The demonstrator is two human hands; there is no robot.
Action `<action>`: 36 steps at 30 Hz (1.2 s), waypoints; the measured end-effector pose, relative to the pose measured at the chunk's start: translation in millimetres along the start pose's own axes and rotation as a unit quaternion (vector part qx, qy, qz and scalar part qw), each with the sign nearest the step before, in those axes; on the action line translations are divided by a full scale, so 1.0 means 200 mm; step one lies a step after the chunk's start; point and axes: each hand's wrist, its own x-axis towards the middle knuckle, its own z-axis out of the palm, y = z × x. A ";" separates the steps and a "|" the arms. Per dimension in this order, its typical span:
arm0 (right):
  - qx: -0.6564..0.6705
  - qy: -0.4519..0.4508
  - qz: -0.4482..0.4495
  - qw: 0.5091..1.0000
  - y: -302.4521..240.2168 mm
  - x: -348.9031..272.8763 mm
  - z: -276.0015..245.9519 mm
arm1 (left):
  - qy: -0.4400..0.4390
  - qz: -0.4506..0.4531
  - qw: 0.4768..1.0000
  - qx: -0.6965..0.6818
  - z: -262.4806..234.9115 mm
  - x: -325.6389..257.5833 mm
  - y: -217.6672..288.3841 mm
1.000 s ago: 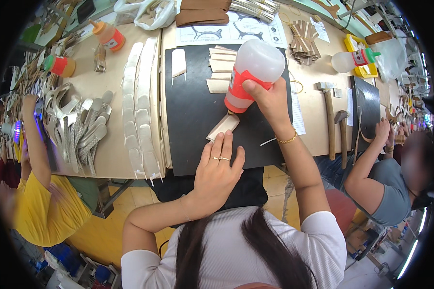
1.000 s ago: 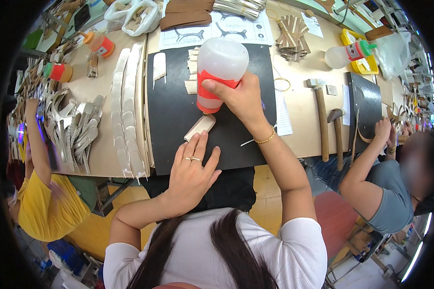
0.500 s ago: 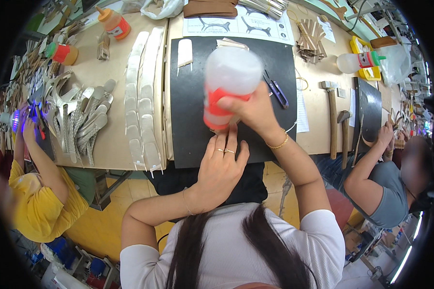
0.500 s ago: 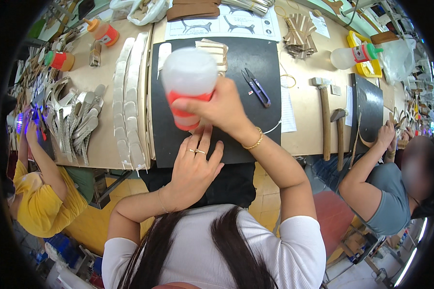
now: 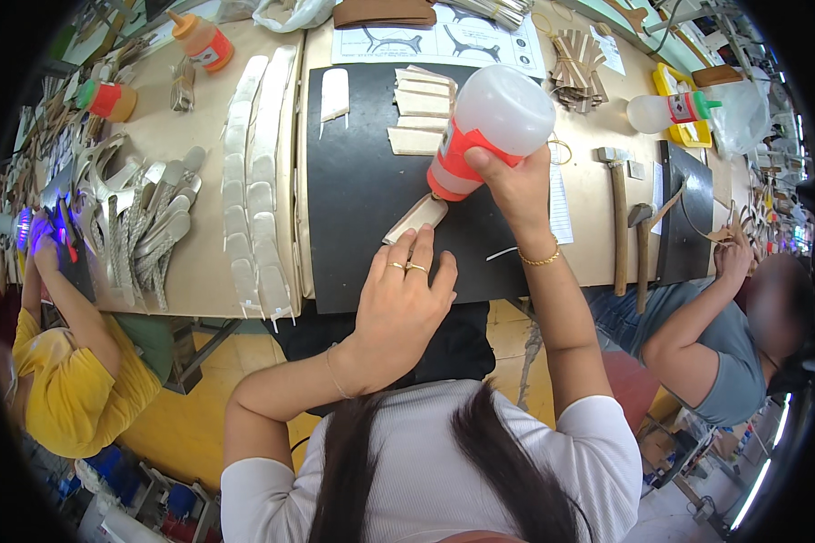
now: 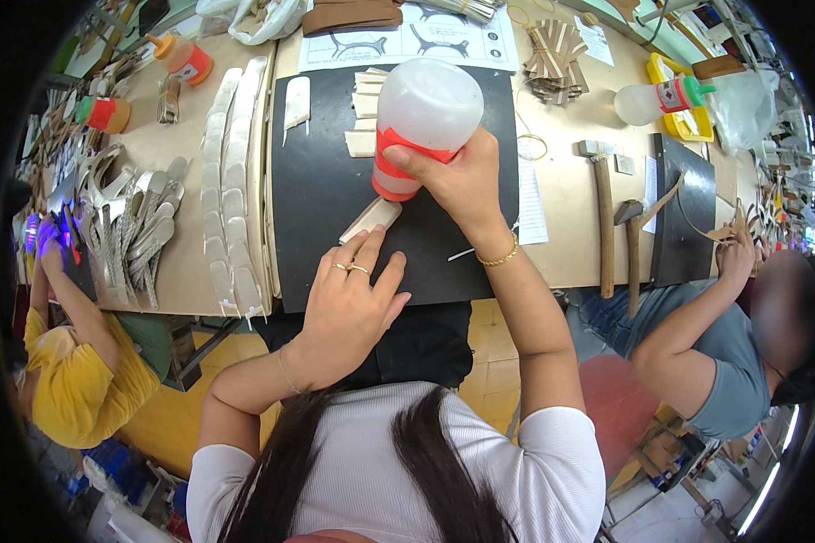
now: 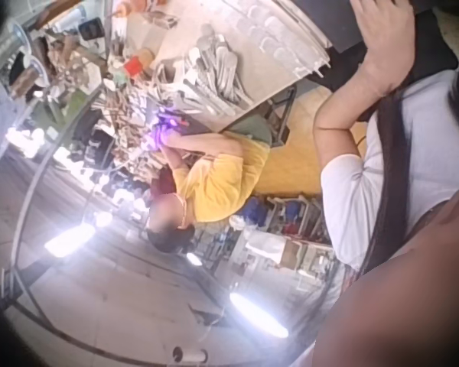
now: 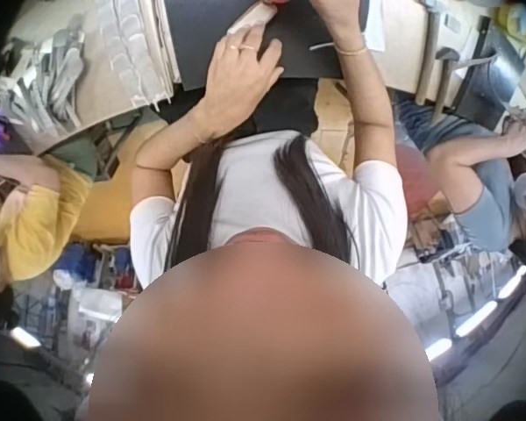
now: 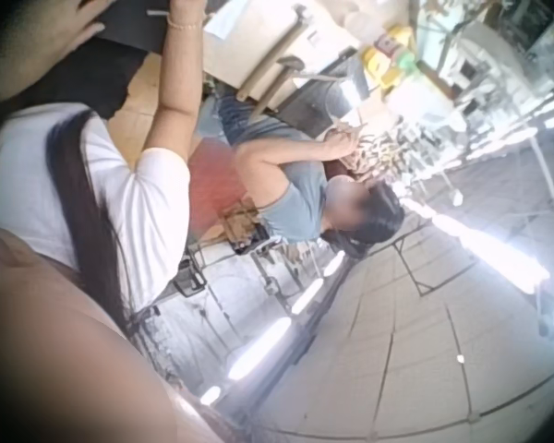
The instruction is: The person repeatedly applies glue from a red squeeze bottle onto small rectangular craft pieces on a black mat, then stacks them. The person handles the pieces one at a time and places them in a growing pile on the table.
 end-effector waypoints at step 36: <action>0.294 0.168 0.153 0.929 0.12 -0.47 0.08 | -0.002 -0.165 0.971 -0.173 -0.02 0.08 -0.32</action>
